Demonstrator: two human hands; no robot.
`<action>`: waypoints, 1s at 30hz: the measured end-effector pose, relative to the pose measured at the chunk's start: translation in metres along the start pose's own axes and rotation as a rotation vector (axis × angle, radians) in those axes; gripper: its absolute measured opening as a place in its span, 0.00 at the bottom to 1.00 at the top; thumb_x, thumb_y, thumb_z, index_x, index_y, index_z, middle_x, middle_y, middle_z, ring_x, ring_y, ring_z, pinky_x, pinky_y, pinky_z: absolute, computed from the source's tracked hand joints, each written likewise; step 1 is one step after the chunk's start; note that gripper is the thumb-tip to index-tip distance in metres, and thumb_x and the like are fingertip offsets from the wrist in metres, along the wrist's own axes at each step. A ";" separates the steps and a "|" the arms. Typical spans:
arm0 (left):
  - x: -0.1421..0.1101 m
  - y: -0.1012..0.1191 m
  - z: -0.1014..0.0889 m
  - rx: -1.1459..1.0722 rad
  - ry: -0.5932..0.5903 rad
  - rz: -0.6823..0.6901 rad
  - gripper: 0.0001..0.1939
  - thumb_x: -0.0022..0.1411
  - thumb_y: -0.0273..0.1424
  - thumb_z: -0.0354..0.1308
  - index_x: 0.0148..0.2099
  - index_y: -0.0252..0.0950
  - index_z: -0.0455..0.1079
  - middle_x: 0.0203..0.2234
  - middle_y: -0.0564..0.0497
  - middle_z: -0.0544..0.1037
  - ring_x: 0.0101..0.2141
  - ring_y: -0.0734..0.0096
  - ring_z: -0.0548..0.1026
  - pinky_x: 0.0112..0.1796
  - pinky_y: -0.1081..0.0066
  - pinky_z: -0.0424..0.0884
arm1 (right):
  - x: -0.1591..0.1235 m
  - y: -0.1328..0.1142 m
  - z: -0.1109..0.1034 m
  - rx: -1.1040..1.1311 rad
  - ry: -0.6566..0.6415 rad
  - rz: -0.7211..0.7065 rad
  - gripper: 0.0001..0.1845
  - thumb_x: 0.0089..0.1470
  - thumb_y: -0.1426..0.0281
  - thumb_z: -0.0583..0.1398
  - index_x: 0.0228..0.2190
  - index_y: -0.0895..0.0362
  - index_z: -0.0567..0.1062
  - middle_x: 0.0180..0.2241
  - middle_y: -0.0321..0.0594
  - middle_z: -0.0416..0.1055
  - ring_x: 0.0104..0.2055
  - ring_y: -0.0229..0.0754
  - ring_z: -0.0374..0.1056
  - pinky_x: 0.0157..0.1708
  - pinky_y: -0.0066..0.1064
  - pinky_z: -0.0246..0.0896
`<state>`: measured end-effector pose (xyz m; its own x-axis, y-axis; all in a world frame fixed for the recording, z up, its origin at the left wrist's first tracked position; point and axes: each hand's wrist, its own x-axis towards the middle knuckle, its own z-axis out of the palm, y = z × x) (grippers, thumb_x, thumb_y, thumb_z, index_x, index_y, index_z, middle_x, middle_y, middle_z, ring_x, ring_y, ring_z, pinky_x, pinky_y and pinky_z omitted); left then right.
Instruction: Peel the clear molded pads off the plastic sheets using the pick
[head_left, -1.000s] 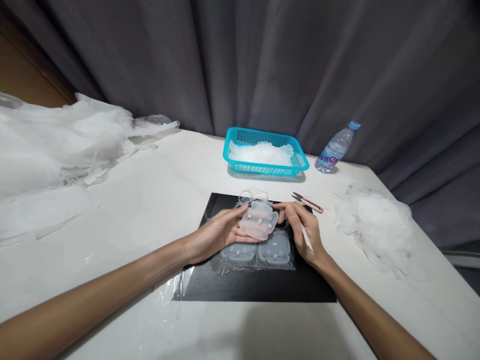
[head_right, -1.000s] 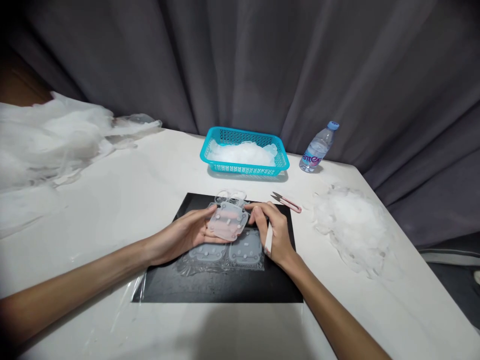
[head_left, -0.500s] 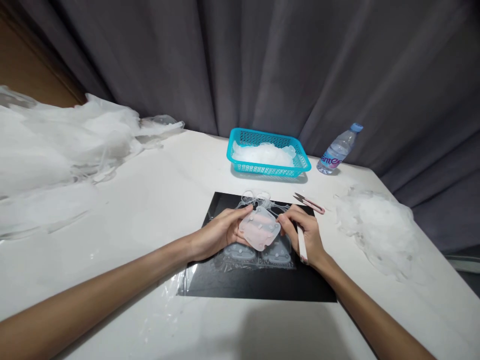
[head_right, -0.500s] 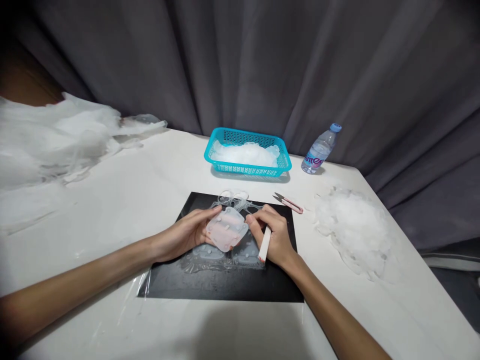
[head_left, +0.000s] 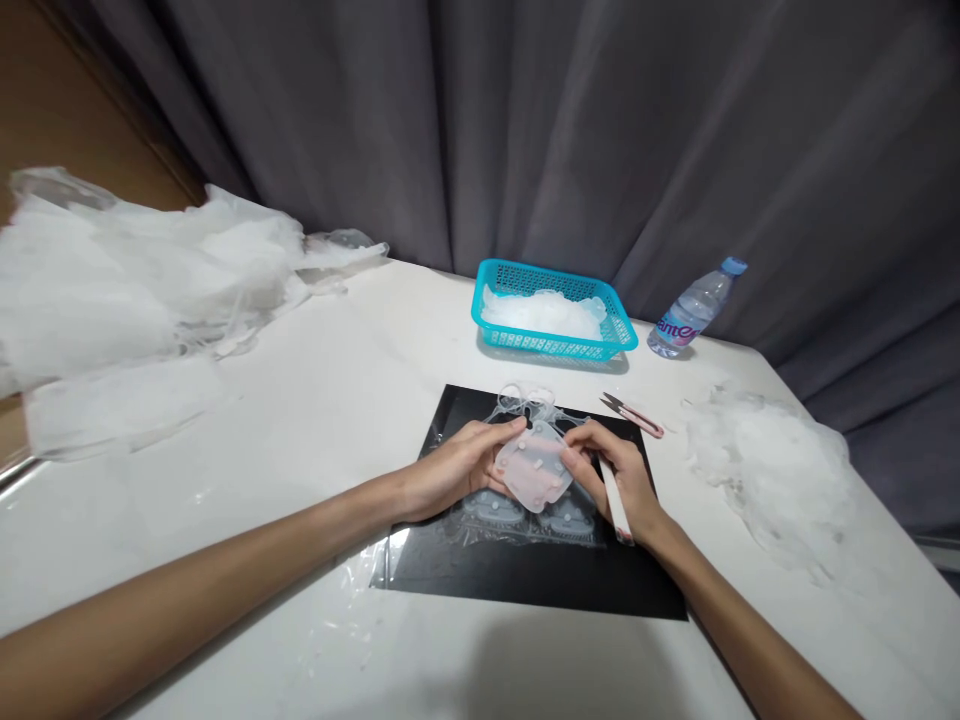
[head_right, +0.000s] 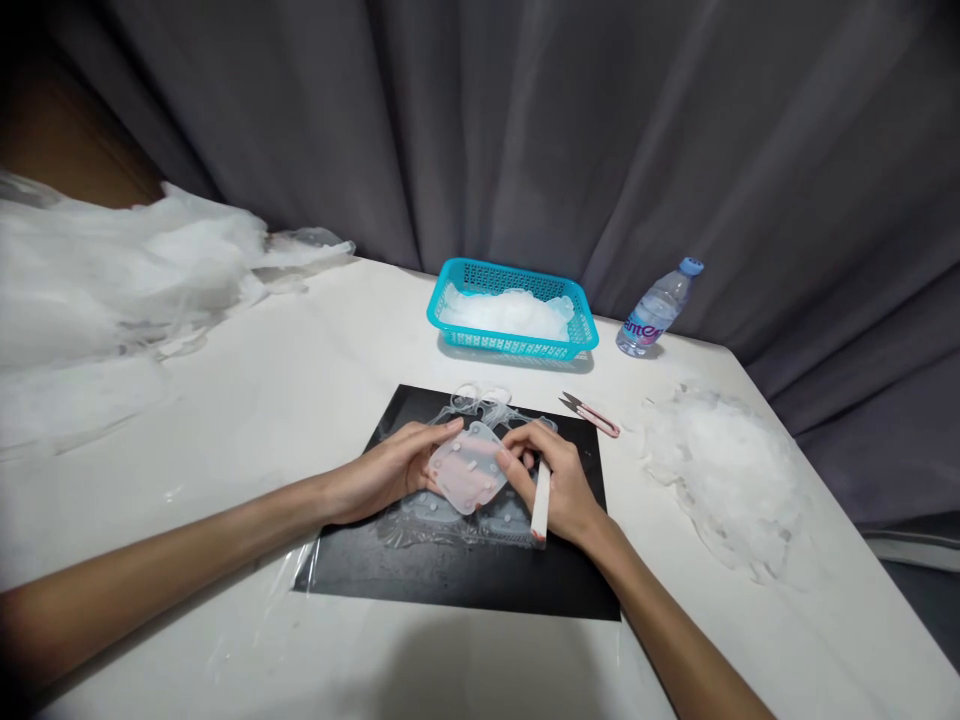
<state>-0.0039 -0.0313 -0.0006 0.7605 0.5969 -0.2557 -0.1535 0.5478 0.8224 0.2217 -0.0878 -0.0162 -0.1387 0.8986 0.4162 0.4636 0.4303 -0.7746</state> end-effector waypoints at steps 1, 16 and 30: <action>-0.001 0.000 0.000 0.008 -0.005 -0.003 0.24 0.70 0.47 0.62 0.42 0.27 0.82 0.34 0.38 0.85 0.36 0.59 0.83 0.42 0.64 0.79 | 0.000 0.000 0.000 0.004 -0.022 0.001 0.07 0.66 0.65 0.61 0.39 0.54 0.77 0.30 0.36 0.71 0.29 0.38 0.66 0.31 0.31 0.63; -0.002 -0.002 0.002 0.117 -0.074 0.012 0.38 0.70 0.61 0.48 0.37 0.29 0.80 0.31 0.43 0.83 0.32 0.67 0.79 0.38 0.70 0.74 | 0.000 -0.002 0.004 -0.049 0.006 -0.108 0.10 0.65 0.68 0.62 0.47 0.53 0.78 0.30 0.35 0.73 0.28 0.38 0.64 0.32 0.31 0.64; -0.001 0.000 -0.002 0.097 -0.105 -0.021 0.45 0.69 0.66 0.38 0.47 0.31 0.78 0.29 0.46 0.82 0.32 0.67 0.78 0.39 0.70 0.72 | -0.001 -0.002 0.002 -0.033 -0.021 -0.102 0.08 0.65 0.70 0.61 0.44 0.54 0.79 0.31 0.37 0.75 0.28 0.37 0.66 0.30 0.30 0.62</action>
<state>-0.0058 -0.0306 -0.0017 0.8256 0.5185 -0.2225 -0.0791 0.4969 0.8642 0.2195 -0.0893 -0.0159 -0.2044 0.8523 0.4816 0.4748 0.5165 -0.7126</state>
